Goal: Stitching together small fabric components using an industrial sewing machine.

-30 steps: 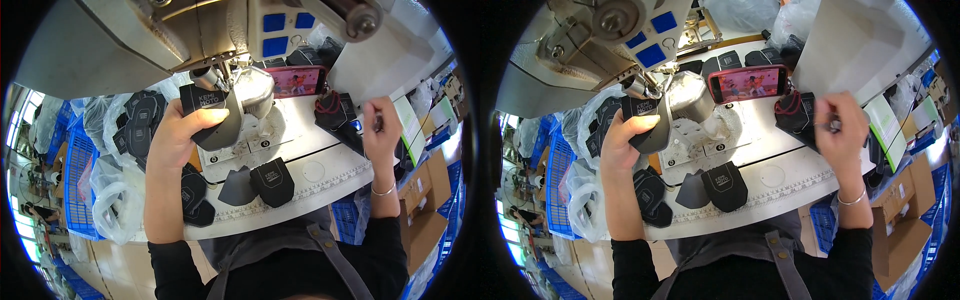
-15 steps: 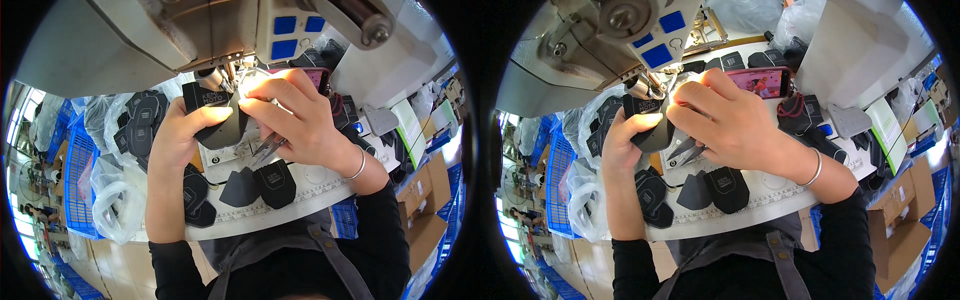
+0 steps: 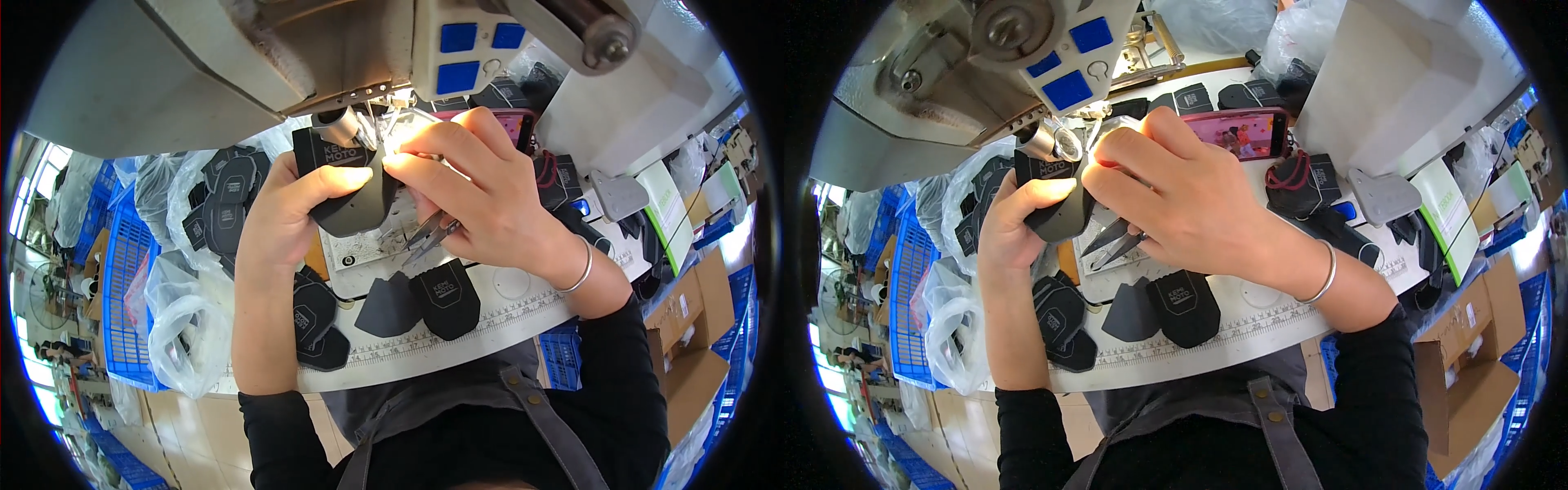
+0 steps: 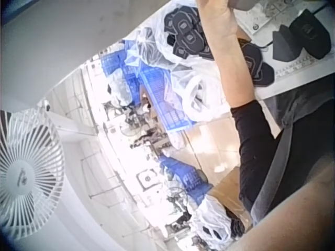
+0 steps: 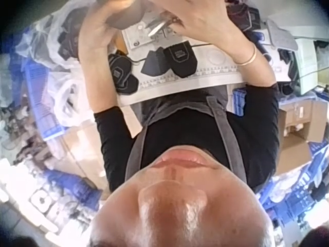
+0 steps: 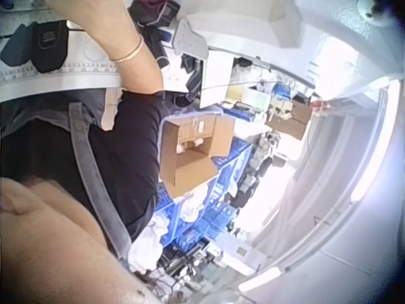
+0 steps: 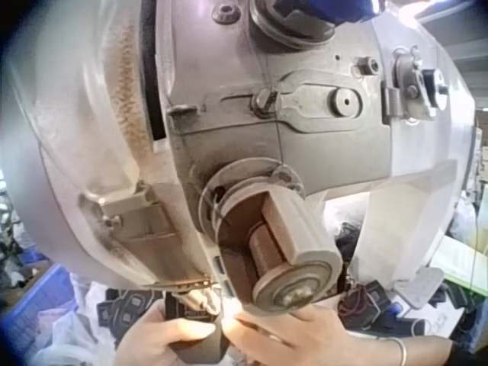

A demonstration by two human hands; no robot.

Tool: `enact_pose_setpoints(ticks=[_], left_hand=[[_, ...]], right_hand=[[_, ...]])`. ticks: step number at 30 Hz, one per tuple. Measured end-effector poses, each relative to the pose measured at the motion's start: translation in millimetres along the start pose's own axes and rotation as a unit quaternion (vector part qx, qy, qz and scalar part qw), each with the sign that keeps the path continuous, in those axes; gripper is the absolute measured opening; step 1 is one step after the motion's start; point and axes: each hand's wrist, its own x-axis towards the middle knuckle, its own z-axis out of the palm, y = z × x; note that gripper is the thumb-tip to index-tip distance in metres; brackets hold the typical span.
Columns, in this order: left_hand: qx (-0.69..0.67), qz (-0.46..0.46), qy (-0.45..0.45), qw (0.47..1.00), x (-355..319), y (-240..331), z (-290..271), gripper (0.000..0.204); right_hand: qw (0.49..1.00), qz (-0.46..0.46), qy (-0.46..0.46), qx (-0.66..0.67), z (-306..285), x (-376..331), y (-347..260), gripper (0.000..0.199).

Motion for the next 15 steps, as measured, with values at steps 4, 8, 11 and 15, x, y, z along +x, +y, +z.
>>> enact_pose_setpoints(ticks=[4, 8, 11, 15], left_hand=[[0.005, -0.001, -0.013, 1.0, 1.1, 0.6, -0.5, 0.021], [0.009, -0.009, -0.01, 1.0, 0.9, 3.4, 0.7, 0.021], [0.006, -0.013, -0.011, 1.0, 0.2, 4.4, -0.1, 0.02], [0.002, -0.018, -0.016, 1.0, 1.8, 3.8, -2.6, 0.02]], right_hand=[[0.999, -0.018, -0.002, 0.027, -0.6, -2.1, 8.6, 0.044], [0.999, -0.035, 0.005, 0.006, -0.7, -2.7, 7.7, 0.042], [1.0, -0.026, -0.005, -0.007, -0.8, -0.5, 4.0, 0.041], [0.999, -0.032, -0.004, -0.013, -1.2, -0.3, 4.2, 0.039]])
